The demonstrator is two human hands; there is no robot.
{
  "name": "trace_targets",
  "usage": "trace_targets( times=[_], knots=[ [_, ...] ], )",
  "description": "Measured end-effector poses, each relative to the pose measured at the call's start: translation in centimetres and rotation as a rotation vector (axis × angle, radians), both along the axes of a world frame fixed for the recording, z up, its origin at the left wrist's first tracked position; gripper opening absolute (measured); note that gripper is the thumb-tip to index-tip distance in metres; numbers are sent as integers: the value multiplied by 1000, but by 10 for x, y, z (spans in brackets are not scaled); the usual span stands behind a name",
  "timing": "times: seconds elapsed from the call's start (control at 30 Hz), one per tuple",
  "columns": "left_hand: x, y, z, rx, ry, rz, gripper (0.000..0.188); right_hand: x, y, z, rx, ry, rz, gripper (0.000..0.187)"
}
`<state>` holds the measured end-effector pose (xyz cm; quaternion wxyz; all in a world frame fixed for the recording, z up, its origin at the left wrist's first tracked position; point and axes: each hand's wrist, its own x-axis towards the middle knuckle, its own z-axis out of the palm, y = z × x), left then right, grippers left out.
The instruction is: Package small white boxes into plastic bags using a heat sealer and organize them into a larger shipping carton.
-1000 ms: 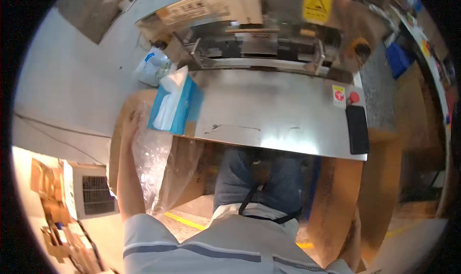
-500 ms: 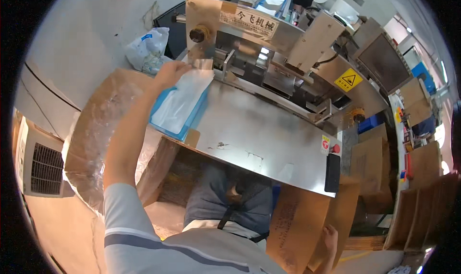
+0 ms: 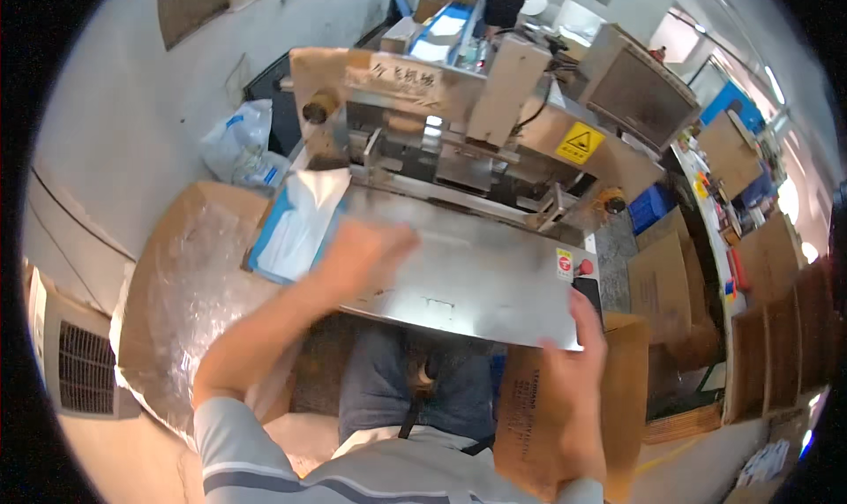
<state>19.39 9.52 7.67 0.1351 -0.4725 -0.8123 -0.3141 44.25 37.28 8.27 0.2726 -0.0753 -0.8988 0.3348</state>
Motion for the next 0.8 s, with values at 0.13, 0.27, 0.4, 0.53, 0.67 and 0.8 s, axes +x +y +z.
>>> trace_targets(
  times=[0.13,0.27,0.4,0.53,0.67,0.8],
  knots=[
    [74,37,1,12,-210,-250,13,-46,-58,10,73,82,208,65],
    [102,33,7,105,-513,-205,10,-40,-38,-13,-127,-299,329,21],
    [119,25,-15,234,-1056,-134,19,-29,-32,-15,-199,-235,285,11],
    [123,27,-35,98,-1121,-62,24,-31,-37,-11,31,306,176,12],
    [124,33,-62,161,-1193,103,21,-24,-31,-21,69,261,274,14],
    [133,39,-47,241,-341,25,31,-18,-25,-40,139,68,345,14]
  ],
)
